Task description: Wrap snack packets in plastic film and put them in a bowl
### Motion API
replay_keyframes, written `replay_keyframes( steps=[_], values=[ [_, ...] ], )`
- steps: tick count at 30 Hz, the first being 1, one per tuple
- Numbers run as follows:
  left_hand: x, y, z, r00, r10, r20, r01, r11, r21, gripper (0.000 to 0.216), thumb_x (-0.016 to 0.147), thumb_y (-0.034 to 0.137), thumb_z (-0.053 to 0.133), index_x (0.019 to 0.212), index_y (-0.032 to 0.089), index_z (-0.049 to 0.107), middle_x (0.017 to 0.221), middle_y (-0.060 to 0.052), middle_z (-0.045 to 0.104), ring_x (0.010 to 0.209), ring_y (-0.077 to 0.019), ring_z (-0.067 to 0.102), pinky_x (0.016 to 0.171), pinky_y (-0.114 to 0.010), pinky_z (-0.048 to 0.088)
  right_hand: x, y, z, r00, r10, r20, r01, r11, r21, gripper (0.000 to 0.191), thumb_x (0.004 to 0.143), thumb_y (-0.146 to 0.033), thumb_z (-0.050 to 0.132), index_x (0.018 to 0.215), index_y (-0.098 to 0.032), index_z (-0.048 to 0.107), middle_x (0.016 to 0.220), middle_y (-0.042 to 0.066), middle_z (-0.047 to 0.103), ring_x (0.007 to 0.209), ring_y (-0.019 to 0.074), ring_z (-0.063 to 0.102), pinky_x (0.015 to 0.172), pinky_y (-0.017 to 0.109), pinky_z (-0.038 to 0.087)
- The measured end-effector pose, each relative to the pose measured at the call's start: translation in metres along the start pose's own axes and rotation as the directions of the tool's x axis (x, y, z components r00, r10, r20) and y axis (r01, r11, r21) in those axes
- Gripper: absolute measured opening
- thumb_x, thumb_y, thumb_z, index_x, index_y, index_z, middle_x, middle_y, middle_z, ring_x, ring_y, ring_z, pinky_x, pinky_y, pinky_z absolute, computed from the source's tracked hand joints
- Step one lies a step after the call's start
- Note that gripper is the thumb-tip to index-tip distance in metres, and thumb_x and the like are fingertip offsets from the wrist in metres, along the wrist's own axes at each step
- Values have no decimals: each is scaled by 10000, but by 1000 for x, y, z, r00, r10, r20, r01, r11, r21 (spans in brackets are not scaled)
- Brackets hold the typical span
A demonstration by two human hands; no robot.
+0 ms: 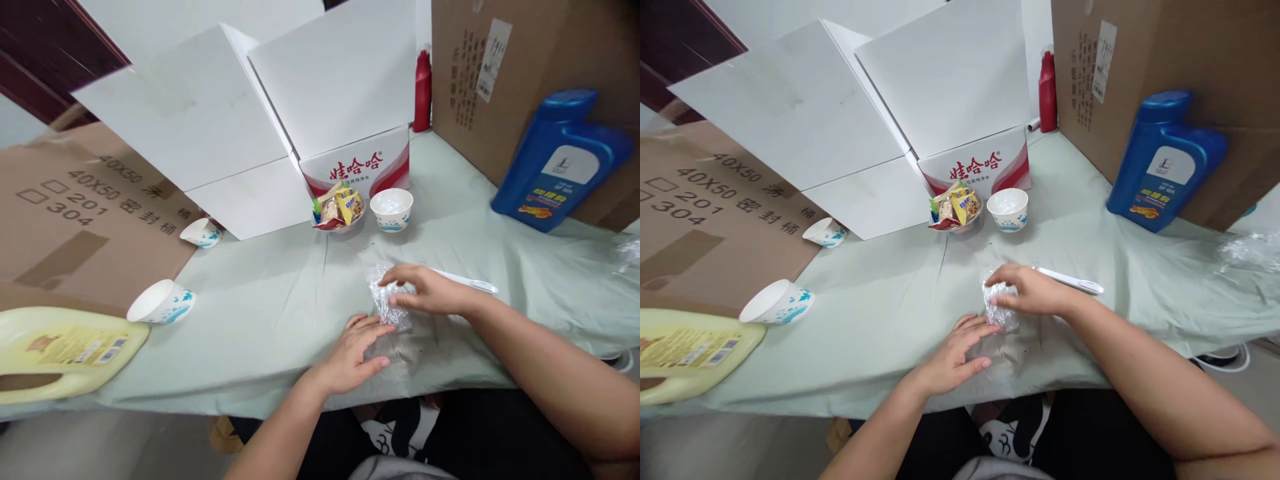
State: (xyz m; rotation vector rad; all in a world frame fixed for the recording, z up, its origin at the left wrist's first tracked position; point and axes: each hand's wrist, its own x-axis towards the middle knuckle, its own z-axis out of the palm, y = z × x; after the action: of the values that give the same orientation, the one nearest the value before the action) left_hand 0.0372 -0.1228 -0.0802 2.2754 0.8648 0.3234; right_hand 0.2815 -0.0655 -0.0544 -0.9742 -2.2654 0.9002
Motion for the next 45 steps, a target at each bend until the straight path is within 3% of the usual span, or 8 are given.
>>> replay_keyframes(
  steps=[3,7,10,17,26,37,40,45],
  values=[
    [-2,-4,3,996,-3,-84,-4,996,-84,461,883,390,602,1319,273,505,1311,-77,590,1259,-270,500,1117,-524,318,-6,-9,0,942,-59,332,116,982,-153,624,706,-448,758,1242,-164,610,1286,132,578,1206,292,508,1026,416,392],
    [-3,-10,9,888,-92,-451,21,987,-161,301,928,294,531,1221,231,553,1243,-98,588,1128,-220,587,939,-389,514,-4,-18,17,952,6,305,112,922,-370,588,702,-341,771,1228,-134,609,1248,150,596,1176,294,511,1006,408,393],
    [3,-13,6,775,19,-631,-19,1000,8,225,936,223,492,1146,208,574,1204,-102,580,1118,-212,579,936,-388,512,-3,-21,34,970,-4,241,120,877,-465,406,758,-289,703,1122,-120,648,1161,162,634,1107,291,553,939,401,432],
    [24,-23,-4,933,139,-332,-102,987,126,293,951,172,411,1207,208,549,1199,-92,642,1227,-231,526,1030,-443,440,-14,-33,27,957,-10,289,136,897,-420,276,867,-104,465,1064,-135,657,1031,121,706,935,223,653,784,306,451],
    [20,-29,6,926,85,-369,-35,990,140,623,913,138,418,1490,209,192,1181,-118,623,1123,-242,574,989,-459,465,14,-11,20,943,308,-126,-332,848,-413,261,954,-271,423,1094,-188,627,997,77,725,882,213,672,704,263,399],
    [26,-19,9,889,140,-436,60,908,414,335,917,202,456,1238,159,539,1367,-175,440,1255,-288,482,1010,-479,467,27,6,38,894,400,-202,-439,692,-573,267,947,-356,434,1102,-173,551,1016,103,713,894,255,677,701,301,420],
    [34,-10,5,924,200,-327,-3,857,515,382,945,224,427,1319,173,487,1414,-149,467,1379,-281,367,1095,-488,383,28,4,37,896,403,-187,-433,699,-569,253,947,-339,429,1084,-167,553,1009,108,713,885,253,679,691,298,421],
    [50,-9,3,996,-17,-90,61,857,512,761,900,478,529,1496,117,224,1555,-194,264,1458,-306,203,1156,-515,276,24,5,29,886,430,-176,-451,707,-544,246,948,-289,419,1107,-153,547,1026,127,706,929,251,669,717,301,426]
  ],
)
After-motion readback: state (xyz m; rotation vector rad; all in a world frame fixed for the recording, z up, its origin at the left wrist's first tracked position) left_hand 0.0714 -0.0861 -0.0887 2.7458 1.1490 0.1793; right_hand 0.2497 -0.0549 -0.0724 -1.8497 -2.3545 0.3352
